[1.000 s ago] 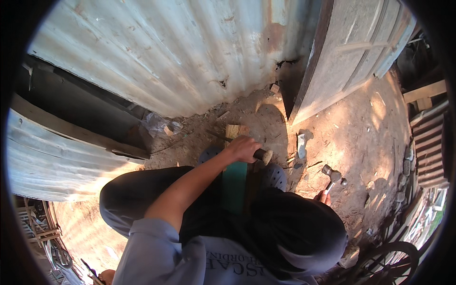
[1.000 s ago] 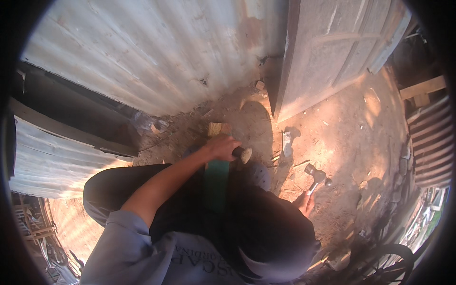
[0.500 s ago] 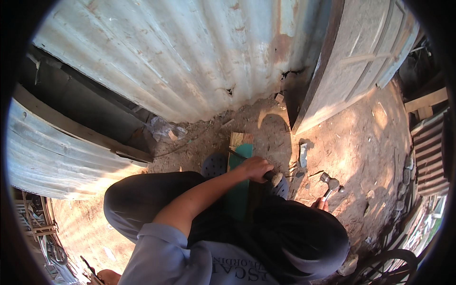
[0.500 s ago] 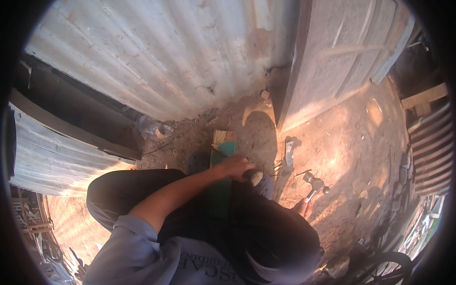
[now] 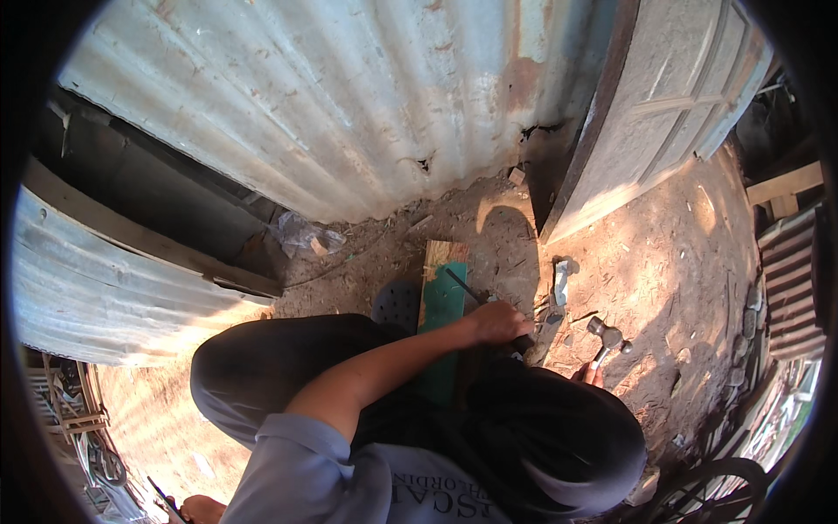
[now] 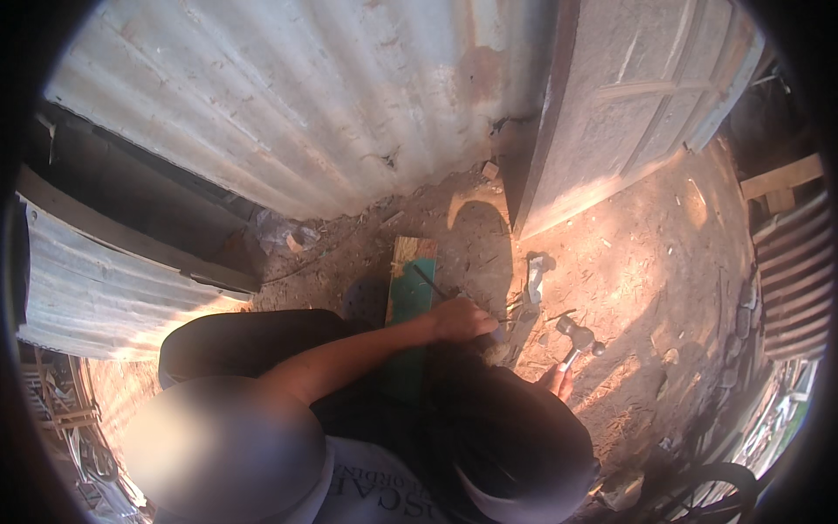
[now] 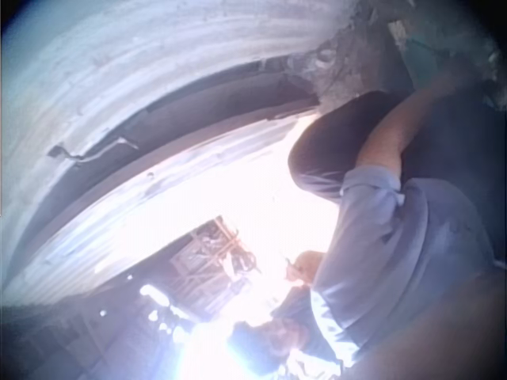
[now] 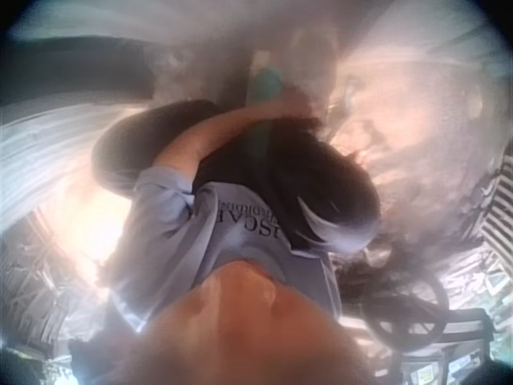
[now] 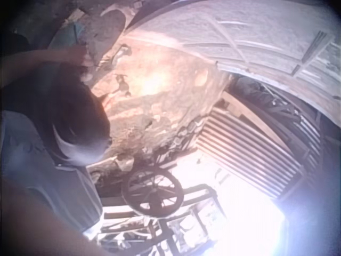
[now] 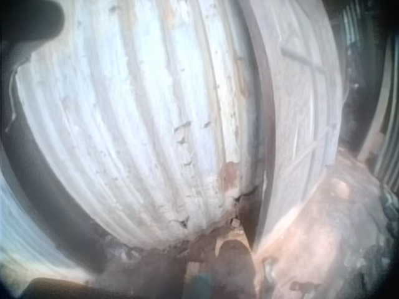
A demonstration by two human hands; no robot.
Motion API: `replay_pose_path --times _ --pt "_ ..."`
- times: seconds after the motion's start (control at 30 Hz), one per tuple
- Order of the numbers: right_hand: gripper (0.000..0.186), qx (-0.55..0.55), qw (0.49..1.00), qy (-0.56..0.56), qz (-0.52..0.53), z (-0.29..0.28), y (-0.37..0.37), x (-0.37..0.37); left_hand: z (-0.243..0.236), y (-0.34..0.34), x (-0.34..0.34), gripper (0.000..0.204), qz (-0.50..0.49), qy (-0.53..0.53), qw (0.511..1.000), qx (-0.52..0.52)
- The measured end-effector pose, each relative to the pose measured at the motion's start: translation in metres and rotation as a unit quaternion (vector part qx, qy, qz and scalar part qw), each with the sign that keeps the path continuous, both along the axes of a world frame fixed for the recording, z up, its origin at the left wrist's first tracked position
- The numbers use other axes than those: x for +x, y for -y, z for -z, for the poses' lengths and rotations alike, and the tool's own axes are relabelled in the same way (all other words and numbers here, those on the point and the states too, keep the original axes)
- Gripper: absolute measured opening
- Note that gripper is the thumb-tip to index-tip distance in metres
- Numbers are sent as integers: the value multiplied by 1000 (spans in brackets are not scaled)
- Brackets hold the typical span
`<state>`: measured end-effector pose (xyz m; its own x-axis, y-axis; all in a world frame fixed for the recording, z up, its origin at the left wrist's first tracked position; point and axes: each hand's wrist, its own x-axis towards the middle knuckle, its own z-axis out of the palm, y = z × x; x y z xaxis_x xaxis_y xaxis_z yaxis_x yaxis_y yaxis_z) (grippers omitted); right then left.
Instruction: The person sits on the ground and uses a hammer and chisel to carve a small cylindrical piece of wood placed on a green board. They repeatedly strike the chisel to shape the wood, occasionally adjusting its position.
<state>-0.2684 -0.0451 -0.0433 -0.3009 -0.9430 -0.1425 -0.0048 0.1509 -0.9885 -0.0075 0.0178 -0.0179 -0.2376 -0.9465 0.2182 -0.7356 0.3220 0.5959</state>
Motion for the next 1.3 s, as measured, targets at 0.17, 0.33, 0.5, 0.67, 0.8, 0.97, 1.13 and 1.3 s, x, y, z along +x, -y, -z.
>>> replay_pose_path --times 0.17,0.33,0.5,0.67,0.8,0.97,1.13,1.3 --pt "24 -29 999 22 -23 23 6 -21 5 -3 5 11 -2 33 998 44" --pt "22 16 997 81 1 23 2 -22 -3 -6 10 11 -20 28 996 79" --pt "19 9 994 32 -100 18 7 -32 -12 -1 10 10 -24 48 994 95" --pt "20 5 993 15 -114 21 11 -36 -11 -1 3 10 -14 88 986 139" --pt "20 10 994 15 -112 17 9 -41 -13 5 2 16 -13 86 985 151" --pt "21 7 992 12 -124 21 9 -39 -29 13 7 19 7 88 980 180" --pt "23 12 991 10 -133 19 8 -41 -5 -14 45 23 35 191 948 252" --pt "24 16 993 10 -117 21 -1 -51 -21 -24 86 25 -45 187 943 273"
